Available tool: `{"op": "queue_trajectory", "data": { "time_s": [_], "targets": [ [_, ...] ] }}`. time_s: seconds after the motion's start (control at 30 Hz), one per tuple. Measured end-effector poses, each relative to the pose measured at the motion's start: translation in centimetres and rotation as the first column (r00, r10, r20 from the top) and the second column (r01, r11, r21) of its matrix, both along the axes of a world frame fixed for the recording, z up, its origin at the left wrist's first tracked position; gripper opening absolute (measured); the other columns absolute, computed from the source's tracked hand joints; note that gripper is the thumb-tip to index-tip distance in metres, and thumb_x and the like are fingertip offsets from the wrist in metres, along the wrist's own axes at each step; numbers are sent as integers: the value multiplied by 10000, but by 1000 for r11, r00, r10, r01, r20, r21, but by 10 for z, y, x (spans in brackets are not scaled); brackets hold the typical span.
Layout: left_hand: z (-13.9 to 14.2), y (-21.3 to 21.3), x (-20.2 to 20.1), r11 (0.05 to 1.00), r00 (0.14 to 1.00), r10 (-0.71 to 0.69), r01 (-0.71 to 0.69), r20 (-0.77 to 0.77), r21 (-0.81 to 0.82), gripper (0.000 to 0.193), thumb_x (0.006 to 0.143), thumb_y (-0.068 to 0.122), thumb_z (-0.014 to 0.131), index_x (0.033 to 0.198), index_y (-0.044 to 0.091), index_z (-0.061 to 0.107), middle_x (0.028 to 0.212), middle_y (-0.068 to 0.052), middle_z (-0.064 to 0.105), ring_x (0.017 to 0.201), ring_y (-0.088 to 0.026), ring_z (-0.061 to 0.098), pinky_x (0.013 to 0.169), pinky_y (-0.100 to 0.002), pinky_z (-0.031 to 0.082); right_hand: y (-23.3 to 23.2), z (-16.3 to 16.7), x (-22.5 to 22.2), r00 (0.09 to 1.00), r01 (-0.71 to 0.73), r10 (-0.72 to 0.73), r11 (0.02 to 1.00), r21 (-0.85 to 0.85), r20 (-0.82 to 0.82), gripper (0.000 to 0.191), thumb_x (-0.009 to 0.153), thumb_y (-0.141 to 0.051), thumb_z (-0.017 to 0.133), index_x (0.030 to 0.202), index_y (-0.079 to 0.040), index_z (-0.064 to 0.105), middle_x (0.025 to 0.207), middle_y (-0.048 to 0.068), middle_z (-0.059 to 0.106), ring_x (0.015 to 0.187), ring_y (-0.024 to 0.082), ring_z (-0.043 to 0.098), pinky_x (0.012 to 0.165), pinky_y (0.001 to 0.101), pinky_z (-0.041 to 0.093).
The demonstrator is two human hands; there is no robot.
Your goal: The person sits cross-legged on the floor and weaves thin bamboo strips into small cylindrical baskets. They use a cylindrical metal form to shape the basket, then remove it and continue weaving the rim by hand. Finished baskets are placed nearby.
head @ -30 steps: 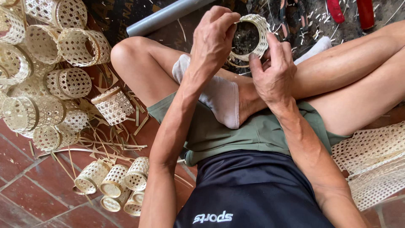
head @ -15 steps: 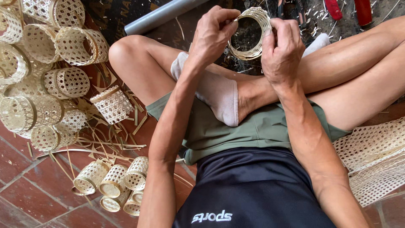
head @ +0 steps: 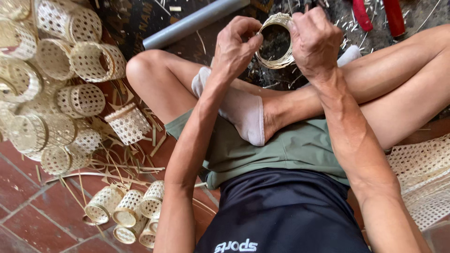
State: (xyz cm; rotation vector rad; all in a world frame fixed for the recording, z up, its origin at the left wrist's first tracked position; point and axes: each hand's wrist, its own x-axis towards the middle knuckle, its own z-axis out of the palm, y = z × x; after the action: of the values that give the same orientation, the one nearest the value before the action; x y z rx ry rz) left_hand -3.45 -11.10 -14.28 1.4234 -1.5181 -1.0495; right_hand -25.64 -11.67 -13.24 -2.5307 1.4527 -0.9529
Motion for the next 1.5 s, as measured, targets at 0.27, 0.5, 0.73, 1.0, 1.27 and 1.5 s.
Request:
{"op": "queue_trajectory", "data": {
  "time_s": [0.27,0.5,0.73,1.0,1.27,1.5],
  "targets": [
    [4,-56,-4,996,991,45,-35,-129,81,221,969,138,693,1124,-11,742,933,-99,775,813,-96,675,752,-272,576,-57,-14,5,1000,11,-9,999,-53,25,103,1060,-36,701,982,-33,635,862,77,623,682,202,653,525,317,510],
    [-1,-66,-7,992,988,-85,72,-131,-104,275,1045,178,631,1254,12,697,1138,-98,695,1003,-144,677,873,-281,557,-68,-24,4,988,-23,32,998,-58,152,152,1069,-93,730,955,-38,645,830,82,635,638,199,652,522,332,521],
    [-7,-66,-16,992,925,-47,88,-377,92,323,1116,256,550,1285,26,701,1126,-97,737,1015,-137,644,923,-286,544,-70,-30,7,971,-58,76,995,-85,226,125,1105,-83,685,1020,-30,611,864,84,614,708,233,657,592,349,531],
    [-2,-84,-20,981,942,-174,141,-286,-131,426,1133,365,506,1239,36,756,1033,-46,630,969,-116,593,897,-281,492,-71,-28,9,964,-61,79,995,-77,253,179,1148,-102,708,1024,-20,608,858,97,588,709,254,616,600,400,488],
    [-7,-78,-25,979,804,-75,171,-589,109,450,1082,385,556,1220,1,745,1050,-17,761,975,-83,657,899,-269,539,-65,-33,8,815,-152,2,966,209,579,229,1154,-185,733,1036,7,697,864,60,587,774,163,551,662,335,435],
    [-6,-72,-11,986,808,46,58,-587,157,466,1038,375,638,1281,-16,708,1108,-62,784,989,-109,720,878,-279,595,-67,-31,-3,712,-263,-164,839,476,683,363,1139,-377,662,1065,-43,780,837,2,669,678,108,580,575,258,445]
  ]
}}
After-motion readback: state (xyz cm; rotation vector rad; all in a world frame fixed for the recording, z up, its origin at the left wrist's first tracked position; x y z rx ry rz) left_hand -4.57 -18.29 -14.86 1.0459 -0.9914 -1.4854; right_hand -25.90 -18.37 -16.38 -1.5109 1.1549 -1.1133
